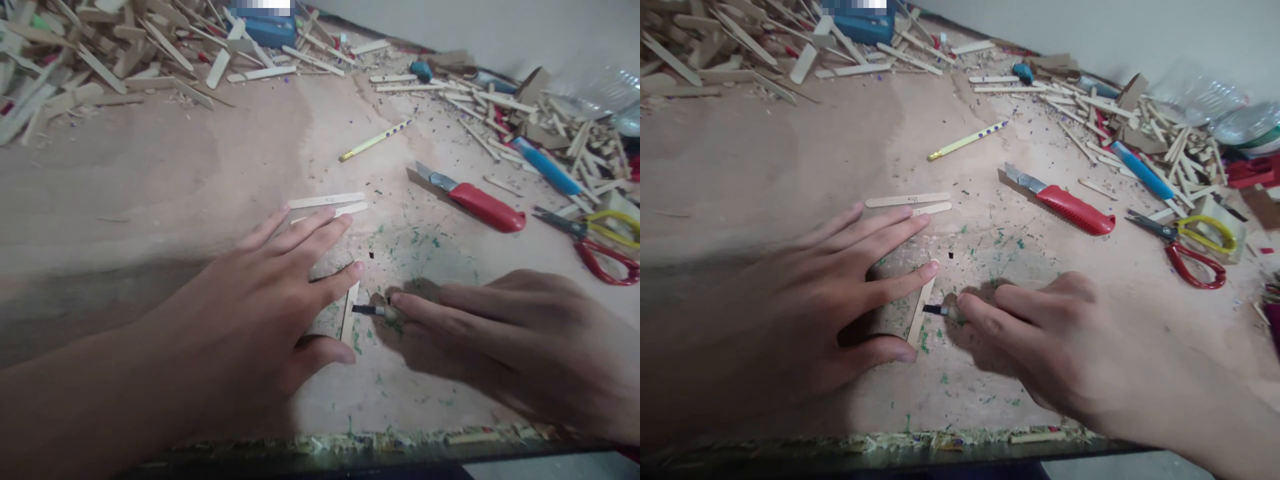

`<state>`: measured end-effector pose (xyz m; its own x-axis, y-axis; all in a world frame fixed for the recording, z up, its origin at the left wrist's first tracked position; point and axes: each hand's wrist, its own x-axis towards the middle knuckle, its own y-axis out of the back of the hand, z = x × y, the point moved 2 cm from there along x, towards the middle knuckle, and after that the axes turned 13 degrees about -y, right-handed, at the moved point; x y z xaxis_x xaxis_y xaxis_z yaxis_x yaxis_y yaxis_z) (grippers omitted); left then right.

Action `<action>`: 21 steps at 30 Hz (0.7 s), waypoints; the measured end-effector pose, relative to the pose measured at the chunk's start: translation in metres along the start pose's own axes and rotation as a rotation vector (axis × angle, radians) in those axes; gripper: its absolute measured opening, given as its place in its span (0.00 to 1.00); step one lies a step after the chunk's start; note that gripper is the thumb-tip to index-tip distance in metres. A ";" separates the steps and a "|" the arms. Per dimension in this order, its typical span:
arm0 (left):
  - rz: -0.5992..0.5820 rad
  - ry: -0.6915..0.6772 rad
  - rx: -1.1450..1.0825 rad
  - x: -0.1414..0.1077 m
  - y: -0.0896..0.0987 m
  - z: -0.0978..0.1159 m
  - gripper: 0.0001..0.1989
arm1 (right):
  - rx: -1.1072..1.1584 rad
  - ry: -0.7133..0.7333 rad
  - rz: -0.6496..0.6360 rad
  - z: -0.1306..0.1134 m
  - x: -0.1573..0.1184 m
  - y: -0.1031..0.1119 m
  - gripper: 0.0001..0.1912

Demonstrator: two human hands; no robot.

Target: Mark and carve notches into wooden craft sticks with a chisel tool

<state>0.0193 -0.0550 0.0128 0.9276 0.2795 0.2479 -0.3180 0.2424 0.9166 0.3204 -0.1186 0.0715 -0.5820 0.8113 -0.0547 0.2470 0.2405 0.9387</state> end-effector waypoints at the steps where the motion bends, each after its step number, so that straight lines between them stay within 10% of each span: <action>1: 0.001 0.007 0.009 0.001 0.000 0.000 0.39 | -0.011 0.013 -0.007 0.001 0.002 -0.001 0.18; 21: -0.009 0.037 -0.034 -0.006 0.003 -0.003 0.37 | 0.016 0.037 0.029 0.009 0.005 -0.010 0.15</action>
<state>0.0121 -0.0533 0.0137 0.9227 0.3112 0.2275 -0.3169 0.2762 0.9074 0.3226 -0.1122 0.0590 -0.6027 0.7978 -0.0149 0.2764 0.2263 0.9340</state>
